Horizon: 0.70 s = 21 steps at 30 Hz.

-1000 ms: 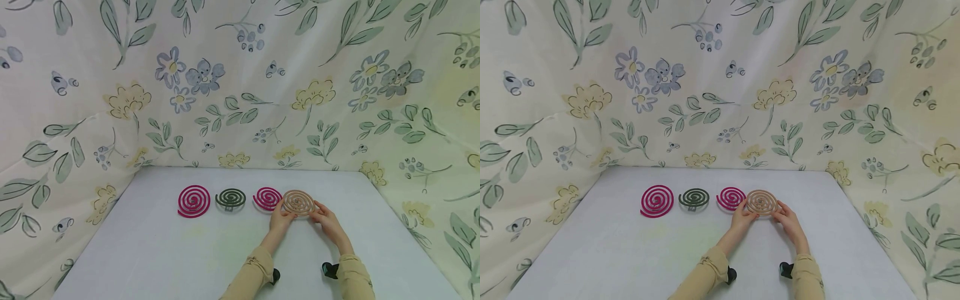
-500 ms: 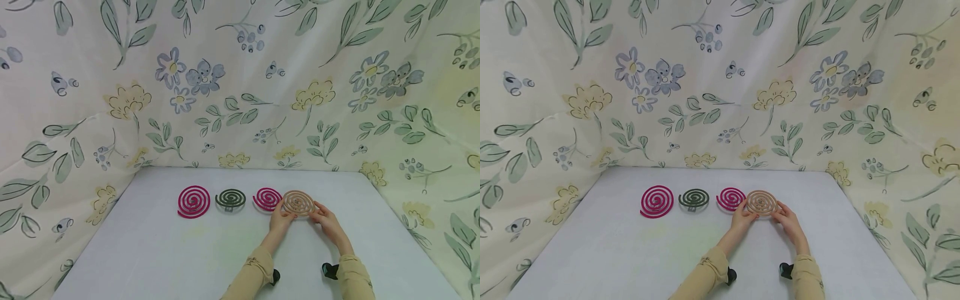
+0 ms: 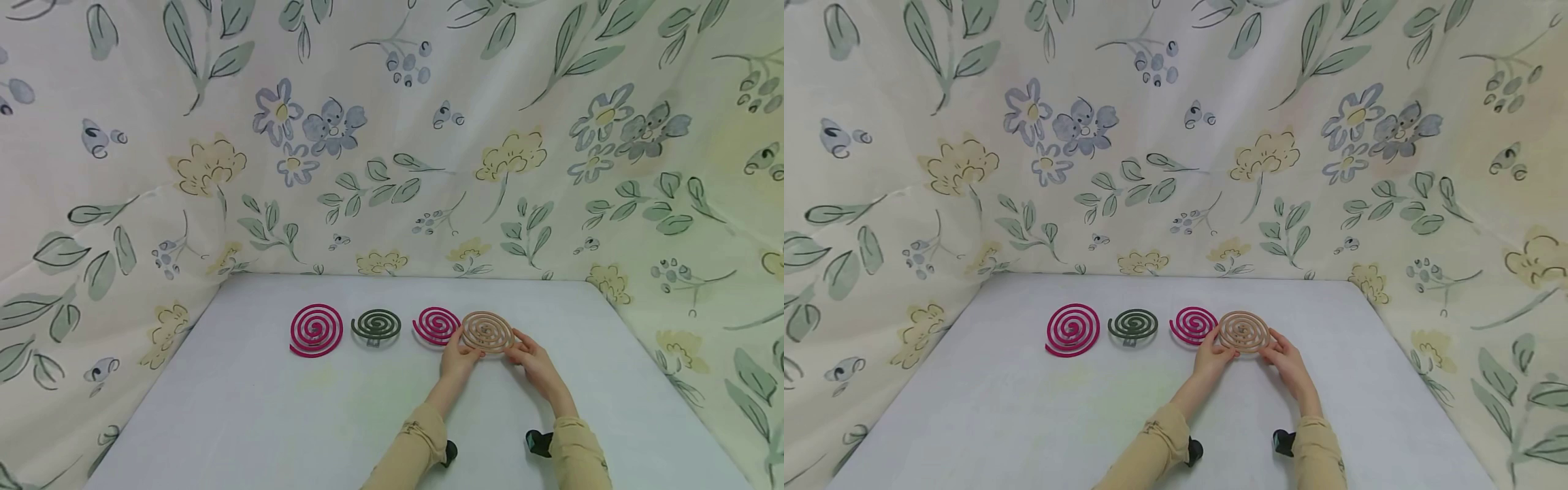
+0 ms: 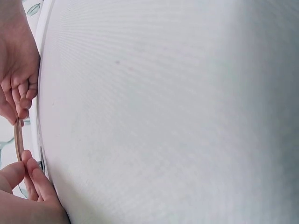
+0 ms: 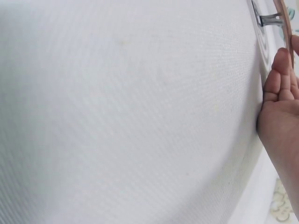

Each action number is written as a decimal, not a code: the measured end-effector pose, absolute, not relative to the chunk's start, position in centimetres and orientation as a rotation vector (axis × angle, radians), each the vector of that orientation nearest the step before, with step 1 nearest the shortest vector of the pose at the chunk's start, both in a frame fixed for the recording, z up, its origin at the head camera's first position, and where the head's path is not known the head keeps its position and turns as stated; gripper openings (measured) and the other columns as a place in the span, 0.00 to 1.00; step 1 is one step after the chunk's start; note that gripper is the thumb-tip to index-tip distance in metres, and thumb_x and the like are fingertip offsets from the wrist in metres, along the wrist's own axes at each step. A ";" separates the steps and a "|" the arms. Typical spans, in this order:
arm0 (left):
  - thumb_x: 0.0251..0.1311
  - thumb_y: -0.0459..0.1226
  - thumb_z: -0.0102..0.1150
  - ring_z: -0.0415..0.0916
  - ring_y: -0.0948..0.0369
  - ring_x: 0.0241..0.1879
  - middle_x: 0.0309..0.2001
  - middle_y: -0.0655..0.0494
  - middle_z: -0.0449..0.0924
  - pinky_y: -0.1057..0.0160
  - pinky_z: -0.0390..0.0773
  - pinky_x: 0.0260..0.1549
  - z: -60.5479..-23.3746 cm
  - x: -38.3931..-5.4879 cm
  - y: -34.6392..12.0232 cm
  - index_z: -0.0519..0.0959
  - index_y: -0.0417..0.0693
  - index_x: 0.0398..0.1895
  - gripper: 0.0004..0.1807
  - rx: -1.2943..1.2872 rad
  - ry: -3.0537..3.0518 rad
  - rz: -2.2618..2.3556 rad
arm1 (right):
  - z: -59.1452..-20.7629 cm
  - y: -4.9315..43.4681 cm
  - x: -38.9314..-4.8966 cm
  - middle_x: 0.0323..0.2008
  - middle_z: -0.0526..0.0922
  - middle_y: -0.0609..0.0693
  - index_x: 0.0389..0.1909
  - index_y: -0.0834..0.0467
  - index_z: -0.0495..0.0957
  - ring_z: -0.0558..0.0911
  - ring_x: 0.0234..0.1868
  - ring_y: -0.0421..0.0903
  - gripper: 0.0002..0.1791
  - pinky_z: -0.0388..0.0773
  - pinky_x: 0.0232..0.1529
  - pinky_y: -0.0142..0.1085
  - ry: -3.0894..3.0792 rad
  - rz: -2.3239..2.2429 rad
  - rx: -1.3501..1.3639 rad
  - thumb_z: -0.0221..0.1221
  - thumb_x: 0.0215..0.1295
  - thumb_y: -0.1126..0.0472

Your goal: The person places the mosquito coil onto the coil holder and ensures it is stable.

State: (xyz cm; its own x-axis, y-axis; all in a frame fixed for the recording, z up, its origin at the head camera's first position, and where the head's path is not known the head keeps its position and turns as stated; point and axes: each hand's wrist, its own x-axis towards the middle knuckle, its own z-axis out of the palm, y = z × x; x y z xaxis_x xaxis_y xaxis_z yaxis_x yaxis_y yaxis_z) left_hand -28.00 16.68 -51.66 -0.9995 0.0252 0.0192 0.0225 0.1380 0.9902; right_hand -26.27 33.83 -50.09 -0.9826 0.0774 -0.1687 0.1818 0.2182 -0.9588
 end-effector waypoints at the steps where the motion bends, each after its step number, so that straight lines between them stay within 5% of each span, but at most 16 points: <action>1: 0.51 0.28 0.64 0.78 0.67 0.24 0.23 0.49 0.83 0.73 0.70 0.29 -51.7 -28.0 16.7 0.68 0.42 0.64 0.33 0.050 2.374 2.056 | -50.1 33.8 -26.3 0.30 0.74 0.35 0.73 0.64 0.47 0.73 0.34 0.32 0.39 0.69 0.41 0.25 2.385 -1.901 0.255 0.55 0.66 0.62; 21: 0.51 0.28 0.64 0.81 0.64 0.26 0.24 0.48 0.84 0.72 0.71 0.31 -51.4 -27.7 16.6 0.68 0.41 0.64 0.33 0.064 2.377 2.063 | -50.4 34.0 -26.4 0.30 0.74 0.34 0.73 0.63 0.46 0.74 0.34 0.32 0.40 0.70 0.41 0.26 2.401 -1.869 0.259 0.55 0.67 0.61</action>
